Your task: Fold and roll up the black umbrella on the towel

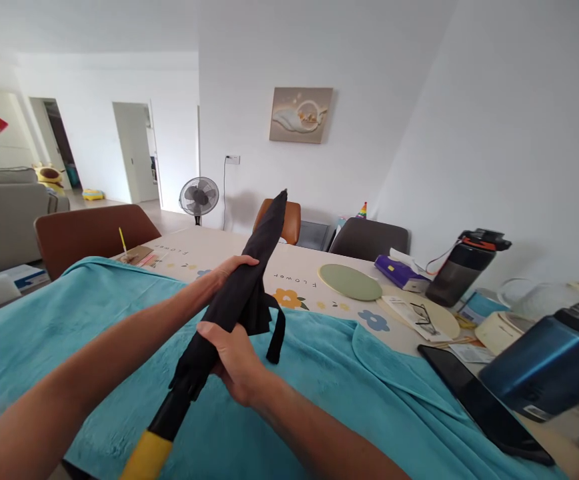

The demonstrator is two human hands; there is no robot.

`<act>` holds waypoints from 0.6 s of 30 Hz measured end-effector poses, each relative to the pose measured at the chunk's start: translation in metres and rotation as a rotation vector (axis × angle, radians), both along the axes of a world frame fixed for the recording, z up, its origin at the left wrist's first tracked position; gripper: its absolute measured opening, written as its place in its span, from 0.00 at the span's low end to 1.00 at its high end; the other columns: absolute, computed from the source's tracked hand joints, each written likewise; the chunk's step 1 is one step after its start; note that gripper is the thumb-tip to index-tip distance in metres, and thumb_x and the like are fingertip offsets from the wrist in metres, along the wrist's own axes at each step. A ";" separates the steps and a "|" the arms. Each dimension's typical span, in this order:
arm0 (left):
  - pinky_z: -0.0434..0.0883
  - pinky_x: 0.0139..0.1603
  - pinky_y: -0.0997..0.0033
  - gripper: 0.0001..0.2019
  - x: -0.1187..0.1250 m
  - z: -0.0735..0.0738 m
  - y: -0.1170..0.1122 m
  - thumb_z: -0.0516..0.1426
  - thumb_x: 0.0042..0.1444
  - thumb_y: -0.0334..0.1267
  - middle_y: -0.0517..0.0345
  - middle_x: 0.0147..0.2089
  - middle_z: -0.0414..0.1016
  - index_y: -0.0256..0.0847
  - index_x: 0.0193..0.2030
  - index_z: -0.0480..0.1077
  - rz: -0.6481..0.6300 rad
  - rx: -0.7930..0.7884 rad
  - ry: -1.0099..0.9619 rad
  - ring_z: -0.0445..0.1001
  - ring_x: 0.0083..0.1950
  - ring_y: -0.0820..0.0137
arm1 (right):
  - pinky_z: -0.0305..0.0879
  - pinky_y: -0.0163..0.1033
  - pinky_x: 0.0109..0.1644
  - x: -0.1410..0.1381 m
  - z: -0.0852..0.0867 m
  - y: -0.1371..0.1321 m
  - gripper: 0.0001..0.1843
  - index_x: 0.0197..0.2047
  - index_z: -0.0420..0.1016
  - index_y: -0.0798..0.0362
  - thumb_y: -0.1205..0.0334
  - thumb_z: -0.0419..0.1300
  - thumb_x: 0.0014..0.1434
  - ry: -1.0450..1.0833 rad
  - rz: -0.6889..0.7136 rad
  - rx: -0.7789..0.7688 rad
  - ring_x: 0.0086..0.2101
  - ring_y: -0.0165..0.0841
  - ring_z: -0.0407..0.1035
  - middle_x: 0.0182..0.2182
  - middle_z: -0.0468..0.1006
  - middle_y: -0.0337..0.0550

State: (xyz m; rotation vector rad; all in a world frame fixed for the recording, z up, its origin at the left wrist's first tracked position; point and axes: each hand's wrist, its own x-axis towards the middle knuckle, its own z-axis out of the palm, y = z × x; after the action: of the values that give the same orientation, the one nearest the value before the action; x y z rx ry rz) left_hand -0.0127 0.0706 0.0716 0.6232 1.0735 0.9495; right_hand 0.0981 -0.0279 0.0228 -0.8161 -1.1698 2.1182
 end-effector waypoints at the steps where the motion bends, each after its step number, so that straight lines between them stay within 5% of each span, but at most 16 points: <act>1: 0.74 0.24 0.70 0.14 -0.004 0.008 -0.010 0.59 0.47 0.42 0.48 0.24 0.75 0.30 0.32 0.72 0.003 0.002 0.027 0.72 0.22 0.66 | 0.70 0.36 0.27 0.004 0.005 -0.001 0.16 0.40 0.65 0.55 0.58 0.63 0.50 -0.015 0.123 0.028 0.28 0.31 0.71 0.28 0.73 0.39; 4: 0.72 0.21 0.70 0.13 -0.016 0.027 -0.045 0.59 0.45 0.43 0.49 0.22 0.74 0.32 0.30 0.71 0.021 0.003 0.127 0.71 0.21 0.66 | 0.71 0.39 0.28 0.027 0.034 0.003 0.17 0.35 0.71 0.62 0.53 0.61 0.51 -0.076 0.653 0.149 0.28 0.35 0.74 0.31 0.77 0.49; 6: 0.69 0.19 0.72 0.11 -0.021 0.034 -0.073 0.60 0.43 0.41 0.53 0.21 0.73 0.35 0.30 0.70 0.054 0.078 0.224 0.69 0.20 0.68 | 0.71 0.38 0.29 0.052 0.060 0.013 0.16 0.33 0.72 0.63 0.55 0.62 0.52 -0.134 0.822 0.279 0.26 0.34 0.75 0.30 0.78 0.50; 8: 0.68 0.20 0.74 0.11 -0.022 0.038 -0.104 0.61 0.41 0.37 0.58 0.22 0.72 0.36 0.33 0.70 0.079 0.218 0.321 0.69 0.20 0.70 | 0.71 0.37 0.29 0.077 0.083 0.027 0.15 0.34 0.73 0.62 0.56 0.61 0.53 -0.110 0.654 0.423 0.25 0.34 0.75 0.29 0.79 0.50; 11: 0.69 0.29 0.72 0.15 -0.013 0.038 -0.148 0.59 0.41 0.37 0.58 0.28 0.75 0.36 0.39 0.70 0.052 0.221 0.336 0.72 0.28 0.68 | 0.73 0.38 0.32 0.099 0.100 0.050 0.13 0.35 0.73 0.59 0.55 0.61 0.54 0.078 0.020 0.518 0.29 0.36 0.76 0.31 0.79 0.49; 13: 0.69 0.31 0.72 0.15 -0.004 0.035 -0.171 0.58 0.42 0.38 0.61 0.29 0.75 0.39 0.39 0.69 0.065 0.188 0.306 0.71 0.30 0.69 | 0.73 0.35 0.31 0.100 0.100 0.059 0.12 0.36 0.73 0.57 0.58 0.64 0.52 0.123 -0.255 0.508 0.32 0.34 0.75 0.33 0.79 0.48; 18: 0.70 0.38 0.65 0.23 0.029 0.030 -0.192 0.60 0.38 0.39 0.57 0.34 0.76 0.40 0.45 0.69 -0.070 0.223 0.206 0.73 0.37 0.63 | 0.70 0.32 0.28 0.083 0.093 0.054 0.15 0.36 0.74 0.56 0.54 0.65 0.51 0.256 -0.344 0.380 0.28 0.30 0.71 0.27 0.77 0.40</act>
State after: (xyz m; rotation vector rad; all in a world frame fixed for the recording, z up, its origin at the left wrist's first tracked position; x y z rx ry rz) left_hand 0.0161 -0.1210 0.1016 0.9532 1.1271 0.9661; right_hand 0.1815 0.0258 0.1159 -0.5104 -1.1499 1.5998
